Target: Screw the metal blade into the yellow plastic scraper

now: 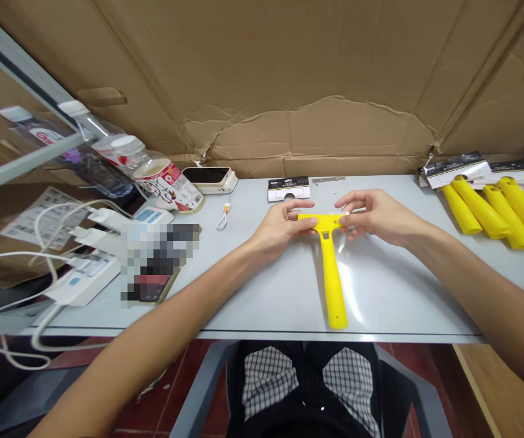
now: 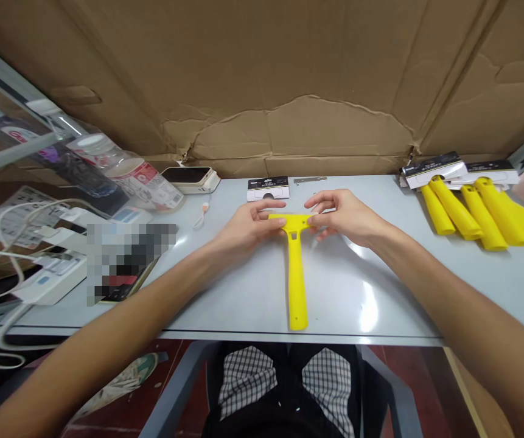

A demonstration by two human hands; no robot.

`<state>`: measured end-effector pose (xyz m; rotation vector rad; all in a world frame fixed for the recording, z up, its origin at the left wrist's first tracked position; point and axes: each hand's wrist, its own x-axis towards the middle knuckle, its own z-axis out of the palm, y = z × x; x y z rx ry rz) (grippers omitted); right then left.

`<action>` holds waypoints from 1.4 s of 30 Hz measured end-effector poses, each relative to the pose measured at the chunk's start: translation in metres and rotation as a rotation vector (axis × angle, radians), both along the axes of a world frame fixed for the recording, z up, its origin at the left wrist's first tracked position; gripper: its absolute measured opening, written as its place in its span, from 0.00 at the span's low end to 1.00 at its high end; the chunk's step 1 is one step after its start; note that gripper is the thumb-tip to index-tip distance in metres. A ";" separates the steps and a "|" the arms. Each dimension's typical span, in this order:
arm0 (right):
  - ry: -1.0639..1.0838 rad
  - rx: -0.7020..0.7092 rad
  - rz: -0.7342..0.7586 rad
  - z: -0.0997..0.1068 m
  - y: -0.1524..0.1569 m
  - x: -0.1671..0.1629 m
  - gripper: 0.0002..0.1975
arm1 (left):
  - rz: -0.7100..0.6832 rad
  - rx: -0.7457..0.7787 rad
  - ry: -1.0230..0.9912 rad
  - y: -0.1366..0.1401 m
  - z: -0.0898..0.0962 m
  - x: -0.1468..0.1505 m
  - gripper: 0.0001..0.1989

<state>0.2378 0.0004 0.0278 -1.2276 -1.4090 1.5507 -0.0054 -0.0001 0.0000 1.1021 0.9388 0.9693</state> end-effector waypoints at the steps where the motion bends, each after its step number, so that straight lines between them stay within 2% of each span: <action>1: -0.004 -0.006 0.004 0.001 -0.001 -0.001 0.14 | 0.003 0.001 0.002 0.000 0.000 0.000 0.27; 5: -0.004 -0.037 0.041 0.004 -0.004 -0.004 0.08 | 0.022 0.020 0.010 0.000 0.001 -0.001 0.25; 10: 0.006 -0.017 0.024 0.002 -0.005 -0.005 0.12 | 0.034 0.008 -0.001 -0.002 0.002 0.002 0.24; 16: 0.011 0.007 -0.029 0.003 -0.001 -0.001 0.14 | -0.040 -0.121 0.004 0.006 0.002 -0.005 0.07; 23: -0.005 0.008 -0.004 0.002 0.001 0.002 0.20 | -0.050 -0.142 0.037 0.009 0.000 -0.010 0.07; 27: -0.040 0.030 0.055 0.001 0.001 0.002 0.19 | -0.050 -0.132 0.060 0.007 -0.001 -0.009 0.06; 30: -0.221 0.110 0.094 0.005 0.003 0.008 0.16 | -0.040 -0.127 0.075 0.008 -0.003 -0.011 0.06; 34: -0.790 0.459 0.095 0.014 0.015 0.033 0.15 | -0.010 -0.127 0.100 0.011 -0.004 -0.014 0.06; 35: -0.945 0.527 0.133 0.015 0.018 0.040 0.15 | -0.002 -0.126 0.104 0.012 -0.004 -0.014 0.07; 36: -1.065 0.536 0.189 0.016 0.022 0.047 0.15 | 0.005 -0.126 0.108 0.013 -0.004 -0.015 0.07; 38: -1.191 0.464 0.270 0.016 0.027 0.056 0.14 | 0.017 -0.124 0.117 0.014 -0.003 -0.015 0.06; 42: -1.190 0.334 0.365 0.012 0.028 0.060 0.08 | 0.032 -0.120 0.127 0.015 -0.002 -0.016 0.07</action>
